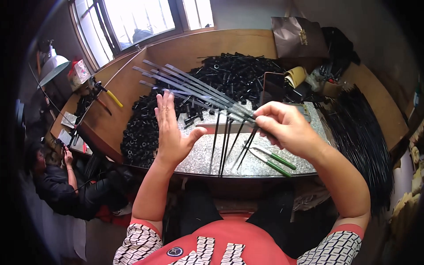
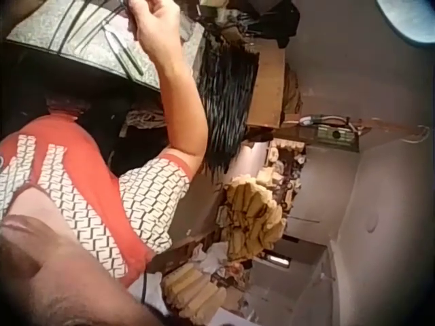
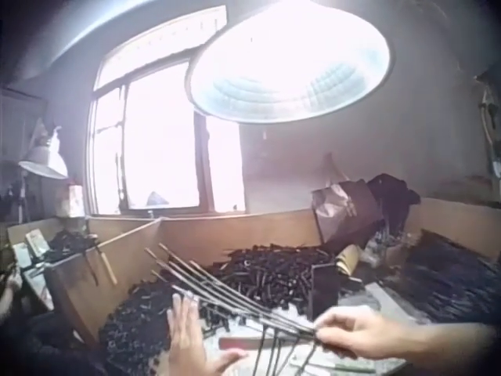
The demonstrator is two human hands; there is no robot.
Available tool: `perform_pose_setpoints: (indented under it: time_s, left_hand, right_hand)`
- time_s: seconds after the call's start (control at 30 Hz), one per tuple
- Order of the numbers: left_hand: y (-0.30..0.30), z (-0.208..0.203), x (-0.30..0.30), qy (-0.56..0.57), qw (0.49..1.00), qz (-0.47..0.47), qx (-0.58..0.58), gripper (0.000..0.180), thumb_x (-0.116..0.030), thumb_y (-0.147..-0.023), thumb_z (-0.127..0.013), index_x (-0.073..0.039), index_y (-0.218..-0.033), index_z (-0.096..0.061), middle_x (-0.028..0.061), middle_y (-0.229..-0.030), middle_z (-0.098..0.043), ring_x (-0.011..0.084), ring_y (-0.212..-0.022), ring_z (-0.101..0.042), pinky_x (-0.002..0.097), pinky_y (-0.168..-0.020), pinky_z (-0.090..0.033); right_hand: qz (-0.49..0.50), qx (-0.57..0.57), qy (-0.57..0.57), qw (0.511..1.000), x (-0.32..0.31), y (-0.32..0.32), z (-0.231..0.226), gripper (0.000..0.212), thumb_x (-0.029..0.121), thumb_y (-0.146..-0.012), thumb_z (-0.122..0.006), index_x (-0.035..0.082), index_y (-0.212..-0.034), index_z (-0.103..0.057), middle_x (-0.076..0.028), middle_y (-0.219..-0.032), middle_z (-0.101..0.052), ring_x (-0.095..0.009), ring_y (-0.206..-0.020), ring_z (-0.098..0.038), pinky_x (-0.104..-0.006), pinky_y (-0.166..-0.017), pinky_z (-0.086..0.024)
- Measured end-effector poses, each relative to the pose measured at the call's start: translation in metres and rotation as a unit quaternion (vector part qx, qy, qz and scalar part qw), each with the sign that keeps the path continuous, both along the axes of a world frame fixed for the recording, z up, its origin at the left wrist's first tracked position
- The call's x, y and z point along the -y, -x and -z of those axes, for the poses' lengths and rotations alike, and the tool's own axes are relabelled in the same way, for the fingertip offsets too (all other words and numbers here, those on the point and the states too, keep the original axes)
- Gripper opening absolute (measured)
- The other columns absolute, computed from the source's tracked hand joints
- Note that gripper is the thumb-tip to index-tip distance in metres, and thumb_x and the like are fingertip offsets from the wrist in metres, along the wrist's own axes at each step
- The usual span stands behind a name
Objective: Assembling and clamping black industrial tubes using a specialized hand tool at a factory workstation.
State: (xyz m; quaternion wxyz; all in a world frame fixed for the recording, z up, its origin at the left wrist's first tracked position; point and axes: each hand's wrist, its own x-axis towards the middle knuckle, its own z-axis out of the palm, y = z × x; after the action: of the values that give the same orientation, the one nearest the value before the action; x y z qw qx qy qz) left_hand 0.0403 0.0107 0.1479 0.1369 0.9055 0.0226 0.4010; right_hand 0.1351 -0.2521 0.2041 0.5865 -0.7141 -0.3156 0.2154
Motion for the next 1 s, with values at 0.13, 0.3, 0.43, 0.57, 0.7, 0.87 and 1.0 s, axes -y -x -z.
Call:
perform_pose_setpoints:
  time_s: [0.13, 0.3, 0.43, 0.57, 0.7, 0.87, 1.0]
  left_hand:
    - [0.000, 0.010, -0.005, -0.048, 0.997, 0.053, -0.021, 0.119, -0.078, -0.066, -0.056, 0.010, -0.140, -0.022, 0.0295, -0.145, -0.025, 0.0450, -0.140, -0.012, 0.0601, -0.109, -0.005]
    - [0.012, 0.011, 0.020, 0.158, 0.961, 0.213, -0.079, 0.116, -0.069, -0.064, -0.070, 0.008, -0.138, -0.025, 0.0263, -0.133, -0.040, 0.0437, -0.129, -0.033, 0.0543, -0.110, -0.014]
    - [0.014, 0.015, 0.033, 0.234, 0.943, 0.210, -0.111, 0.126, -0.050, -0.056, -0.086, 0.010, -0.140, -0.013, 0.0269, -0.132, -0.036, 0.0391, -0.123, -0.040, 0.0408, -0.105, -0.031]
    - [0.006, 0.029, 0.046, 0.209, 0.953, 0.210, -0.069, 0.119, -0.027, -0.064, -0.085, 0.005, -0.143, -0.002, 0.0236, -0.138, -0.033, 0.0328, -0.123, -0.043, 0.0391, -0.101, -0.036]
    - [-0.003, 0.045, 0.057, 0.283, 0.930, 0.232, 0.025, 0.087, -0.004, -0.075, -0.072, 0.000, -0.142, -0.017, 0.0113, -0.117, -0.051, 0.0191, -0.101, -0.056, 0.0309, -0.090, -0.045]
    - [-0.005, 0.031, 0.040, 0.379, 0.881, 0.262, 0.111, 0.037, 0.007, -0.084, -0.057, 0.001, -0.120, -0.050, 0.0038, -0.093, -0.058, 0.0121, -0.088, -0.058, 0.0271, -0.079, -0.048]
    - [0.001, 0.003, 0.035, 0.313, 0.938, 0.136, 0.065, 0.012, 0.002, -0.087, -0.059, 0.004, -0.099, -0.062, 0.0035, -0.083, -0.062, 0.0087, -0.078, -0.059, 0.0212, -0.072, -0.046]
  right_hand:
    - [-0.050, -0.054, -0.017, 0.997, -0.029, 0.013, 0.004, 0.019, 0.019, -0.095, -0.055, 0.003, -0.105, -0.056, -0.001, -0.071, -0.057, -0.002, -0.052, -0.047, -0.0174, -0.043, -0.036]
    - [-0.060, -0.059, 0.000, 0.996, -0.048, 0.012, 0.017, 0.023, 0.025, -0.097, -0.053, 0.005, -0.107, -0.056, 0.000, -0.076, -0.058, -0.003, -0.061, -0.052, -0.0163, -0.045, -0.037]
    - [-0.075, -0.052, 0.017, 0.996, -0.059, 0.019, 0.015, 0.025, 0.027, -0.096, -0.053, 0.005, -0.109, -0.056, 0.001, -0.077, -0.057, -0.003, -0.061, -0.050, -0.0179, -0.050, -0.039]
    - [-0.107, -0.064, -0.014, 0.992, -0.063, 0.022, 0.016, 0.026, 0.026, -0.096, -0.053, 0.005, -0.111, -0.055, 0.001, -0.078, -0.057, -0.003, -0.060, -0.049, -0.0182, -0.048, -0.039]
    - [-0.129, -0.029, -0.011, 0.991, -0.060, 0.028, 0.017, 0.037, 0.026, -0.093, -0.057, 0.008, -0.124, -0.048, -0.001, -0.083, -0.057, -0.004, -0.064, -0.049, -0.0193, -0.052, -0.041]
    - [-0.175, -0.010, -0.052, 0.983, -0.033, 0.045, 0.043, 0.060, 0.010, -0.086, -0.064, 0.007, -0.137, -0.032, -0.004, -0.095, -0.053, -0.006, -0.075, -0.050, -0.0232, -0.061, -0.045]
    - [-0.211, -0.060, 0.037, 0.975, 0.002, 0.054, 0.066, 0.057, 0.018, -0.090, -0.060, 0.003, -0.137, -0.031, -0.003, -0.090, -0.052, -0.007, -0.073, -0.051, -0.0230, -0.062, -0.045]
